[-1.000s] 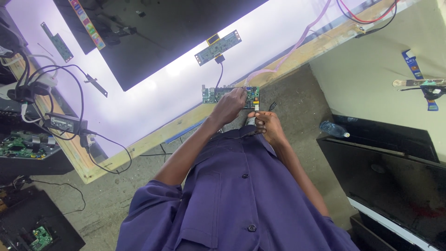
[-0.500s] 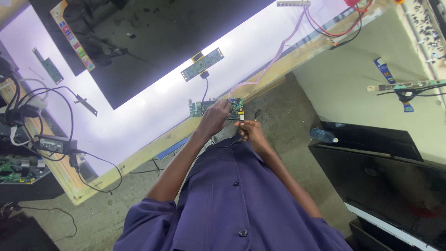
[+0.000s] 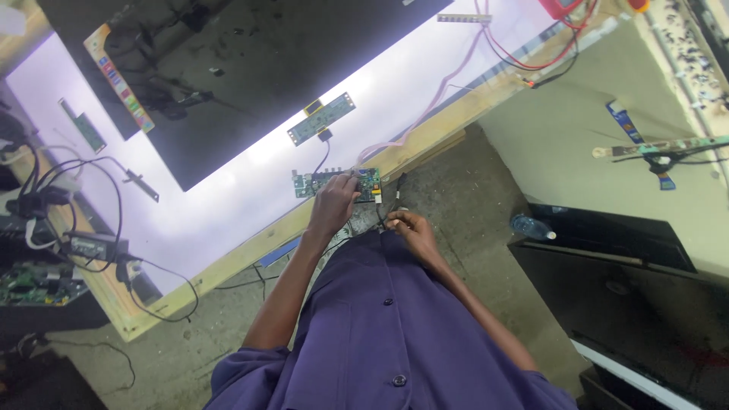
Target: The person connects a power cable to a circuit board and then attaches a ribbon cable to a display panel. They plug the power cable into a power strip and continue to adjust the connections on the circuit board and display panel.
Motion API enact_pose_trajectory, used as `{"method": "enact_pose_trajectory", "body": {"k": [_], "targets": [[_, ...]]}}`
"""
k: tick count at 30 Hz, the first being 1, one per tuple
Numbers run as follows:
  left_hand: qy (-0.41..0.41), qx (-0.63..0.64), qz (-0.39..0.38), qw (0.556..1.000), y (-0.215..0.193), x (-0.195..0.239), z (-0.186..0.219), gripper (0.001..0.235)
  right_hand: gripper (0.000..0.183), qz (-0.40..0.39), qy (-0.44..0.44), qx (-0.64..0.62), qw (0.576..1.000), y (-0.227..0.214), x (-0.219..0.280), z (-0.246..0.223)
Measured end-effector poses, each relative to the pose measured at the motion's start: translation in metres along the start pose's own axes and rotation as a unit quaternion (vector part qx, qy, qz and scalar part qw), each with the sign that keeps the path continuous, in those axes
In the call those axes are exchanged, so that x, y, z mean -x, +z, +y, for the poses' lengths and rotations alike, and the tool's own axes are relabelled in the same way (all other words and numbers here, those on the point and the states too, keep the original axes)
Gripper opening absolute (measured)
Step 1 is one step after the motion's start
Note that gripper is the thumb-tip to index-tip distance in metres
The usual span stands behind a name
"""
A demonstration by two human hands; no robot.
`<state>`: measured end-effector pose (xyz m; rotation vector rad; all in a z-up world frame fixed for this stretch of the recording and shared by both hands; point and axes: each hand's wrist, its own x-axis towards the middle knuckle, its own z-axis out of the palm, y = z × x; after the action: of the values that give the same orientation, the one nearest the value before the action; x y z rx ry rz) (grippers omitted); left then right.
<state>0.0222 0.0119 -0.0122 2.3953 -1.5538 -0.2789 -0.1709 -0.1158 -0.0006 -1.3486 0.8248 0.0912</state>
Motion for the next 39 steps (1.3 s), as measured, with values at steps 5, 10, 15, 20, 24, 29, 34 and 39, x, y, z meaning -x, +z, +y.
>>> {"method": "enact_pose_trajectory", "body": {"k": [5,10,15,20,24,29,34,39], "targets": [[0.002,0.022,0.002,1.000,-0.006,-0.001,0.004,0.028,0.033,0.018,0.001,0.017,1.000,-0.015,-0.003,-0.008],[-0.017,0.041,0.012,0.999,-0.028,0.000,0.020,0.025,0.031,0.017,-0.017,0.036,0.999,-0.039,-0.014,-0.030],[-0.014,0.050,0.035,0.998,-0.026,-0.002,0.023,0.023,0.029,0.057,-0.073,0.052,0.994,-0.072,-0.039,-0.049],[-0.027,0.069,0.024,0.997,-0.043,-0.005,0.024,0.020,0.028,0.122,-0.140,0.048,0.981,-0.089,-0.043,-0.106],[-0.023,0.071,0.012,0.997,-0.027,-0.001,0.015,0.021,0.026,0.175,-0.146,0.078,0.971,-0.123,-0.066,-0.122],[-0.068,0.061,0.005,0.996,-0.034,-0.009,0.021,0.018,0.020,0.336,-0.226,0.214,0.889,-0.190,-0.100,-0.160],[-0.103,0.062,0.001,0.993,-0.033,-0.010,0.025,0.021,0.017,0.357,-0.304,0.327,0.821,-0.254,-0.155,-0.152],[-0.156,0.031,-0.012,0.987,-0.035,-0.014,0.035,0.021,0.017,0.242,-0.408,0.367,0.800,-0.261,-0.226,-0.160]]}}
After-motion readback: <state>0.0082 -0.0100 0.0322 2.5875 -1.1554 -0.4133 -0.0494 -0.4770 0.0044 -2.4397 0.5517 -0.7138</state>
